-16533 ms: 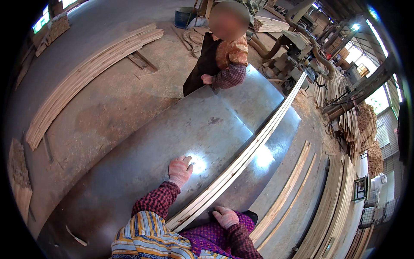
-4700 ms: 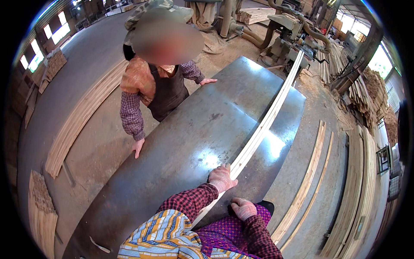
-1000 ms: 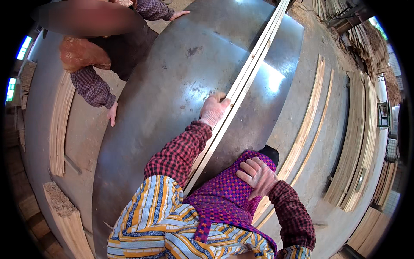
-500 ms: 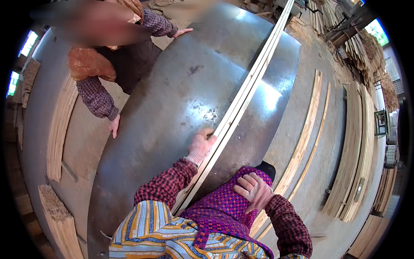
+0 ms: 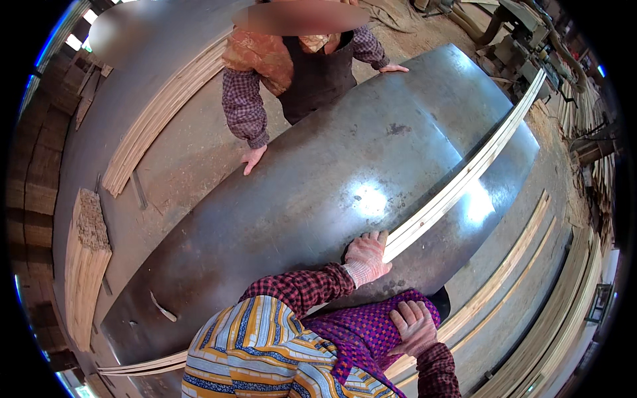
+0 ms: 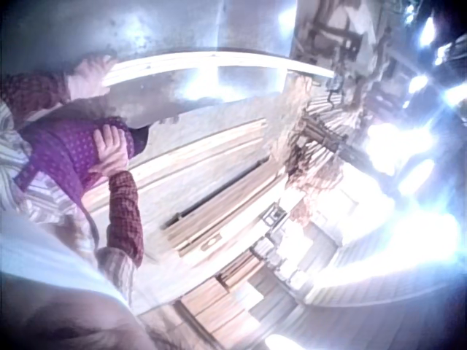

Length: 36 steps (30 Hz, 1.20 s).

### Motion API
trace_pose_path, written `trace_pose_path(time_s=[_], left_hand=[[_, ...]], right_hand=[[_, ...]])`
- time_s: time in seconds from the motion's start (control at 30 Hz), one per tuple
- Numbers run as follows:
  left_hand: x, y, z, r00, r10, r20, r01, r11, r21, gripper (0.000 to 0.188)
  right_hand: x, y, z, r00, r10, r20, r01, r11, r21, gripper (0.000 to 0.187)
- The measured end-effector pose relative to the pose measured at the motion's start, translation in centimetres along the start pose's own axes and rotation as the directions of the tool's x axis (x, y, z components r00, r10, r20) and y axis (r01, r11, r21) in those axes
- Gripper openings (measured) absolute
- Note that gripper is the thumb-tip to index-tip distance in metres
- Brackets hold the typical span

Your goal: The person feeds wood slats into a planning machine and then collects the finished slats from a metal table by hand.

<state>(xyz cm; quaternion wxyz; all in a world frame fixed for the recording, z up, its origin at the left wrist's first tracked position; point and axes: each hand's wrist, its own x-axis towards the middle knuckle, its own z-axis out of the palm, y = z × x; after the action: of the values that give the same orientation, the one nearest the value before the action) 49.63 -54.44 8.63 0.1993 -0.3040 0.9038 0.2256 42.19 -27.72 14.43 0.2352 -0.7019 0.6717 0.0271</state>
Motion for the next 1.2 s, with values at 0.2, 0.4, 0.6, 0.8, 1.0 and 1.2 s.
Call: trace_pose_path(time_s=[0.2,0.4,0.6,0.8,1.0,1.2], left_hand=[[0.10,0.05,0.25,0.999,0.008,-0.033,-0.009,0.999,-0.031,0.090],[0.24,0.02,0.20,0.999,0.005,-0.033,-0.006,0.999,-0.039,0.089],[0.35,-0.07,0.24,0.999,0.014,-0.033,-0.014,1.000,-0.023,0.089],[0.35,-0.02,0.19,1.000,0.011,-0.010,-0.012,1.000,-0.021,0.090],[0.43,0.09,0.23,1.000,0.008,0.000,-0.008,1.000,-0.027,0.089],[0.26,0.08,-0.02,1.000,0.004,-0.003,-0.004,0.999,-0.040,0.089]], right_hand=[[0.03,0.25,-0.07,1.000,0.005,0.010,-0.005,1.000,0.006,0.128],[-0.22,0.39,0.56,1.000,0.010,-0.013,-0.010,1.000,0.011,0.128],[-0.12,0.14,0.35,1.000,0.014,-0.020,-0.014,1.000,0.005,0.129],[-0.19,0.21,0.49,1.000,0.008,-0.016,-0.008,1.000,0.003,0.129],[0.00,0.05,-0.06,1.000,0.008,-0.009,-0.008,1.000,-0.002,0.128],[0.07,0.15,-0.17,1.000,0.005,-0.015,-0.005,1.000,0.012,0.127]])
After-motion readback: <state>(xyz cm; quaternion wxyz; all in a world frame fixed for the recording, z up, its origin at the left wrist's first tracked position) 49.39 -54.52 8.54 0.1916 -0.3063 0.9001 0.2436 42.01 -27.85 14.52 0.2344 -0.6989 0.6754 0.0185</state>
